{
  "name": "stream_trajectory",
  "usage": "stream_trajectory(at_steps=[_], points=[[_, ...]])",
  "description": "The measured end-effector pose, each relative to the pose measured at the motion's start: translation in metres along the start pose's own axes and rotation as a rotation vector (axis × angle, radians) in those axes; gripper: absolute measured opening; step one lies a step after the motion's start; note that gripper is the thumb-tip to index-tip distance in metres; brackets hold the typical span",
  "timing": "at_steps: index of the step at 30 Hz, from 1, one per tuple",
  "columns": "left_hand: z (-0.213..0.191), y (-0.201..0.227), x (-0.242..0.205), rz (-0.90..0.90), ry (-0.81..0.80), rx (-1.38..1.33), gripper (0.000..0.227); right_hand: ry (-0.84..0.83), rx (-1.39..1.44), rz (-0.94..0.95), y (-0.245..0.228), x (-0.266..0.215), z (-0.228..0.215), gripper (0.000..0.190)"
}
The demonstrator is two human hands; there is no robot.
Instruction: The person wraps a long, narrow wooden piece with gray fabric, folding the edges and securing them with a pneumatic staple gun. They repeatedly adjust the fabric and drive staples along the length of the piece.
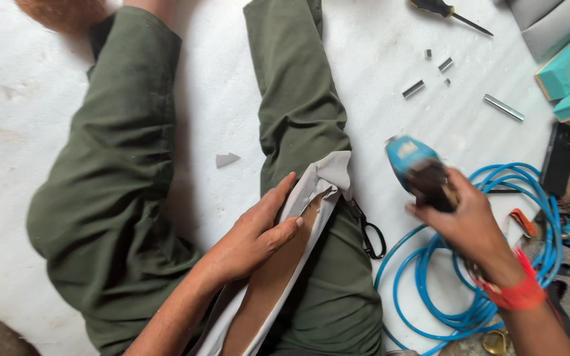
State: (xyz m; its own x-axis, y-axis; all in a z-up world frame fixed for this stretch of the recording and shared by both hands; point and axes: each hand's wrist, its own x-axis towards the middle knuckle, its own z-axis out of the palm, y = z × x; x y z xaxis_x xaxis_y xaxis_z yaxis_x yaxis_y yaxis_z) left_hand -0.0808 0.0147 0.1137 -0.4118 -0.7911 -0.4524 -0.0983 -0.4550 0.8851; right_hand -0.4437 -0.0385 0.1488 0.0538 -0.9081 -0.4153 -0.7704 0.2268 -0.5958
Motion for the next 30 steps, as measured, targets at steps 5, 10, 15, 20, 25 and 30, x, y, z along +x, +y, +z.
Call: stream_trajectory(at_steps=[5,10,15,20,25,30], points=[[-0.015,-0.021,-0.05,-0.037,-0.085,-0.11,0.112,0.239,-0.363,-0.029,0.027,0.047,0.046,0.074],[-0.006,-0.024,-0.088,-0.168,-0.034,-0.425,0.103,0.481,-0.339,-0.376,0.006,0.014,0.071,0.036],[0.01,0.012,-0.067,0.101,0.138,0.261,0.098,-0.202,1.027,0.384,-0.06,-0.055,0.113,0.028],[0.048,0.042,-0.045,0.179,0.292,0.644,0.084,-0.12,1.39,0.405,-0.089,-0.064,0.133,0.026],[0.066,0.044,-0.043,0.091,0.276,0.785,0.094,-0.128,1.467,0.422,-0.094,-0.067,0.129,0.019],[0.075,0.04,-0.044,0.103,0.277,0.863,0.094,-0.12,1.401,0.373,-0.082,-0.066,0.138,0.018]])
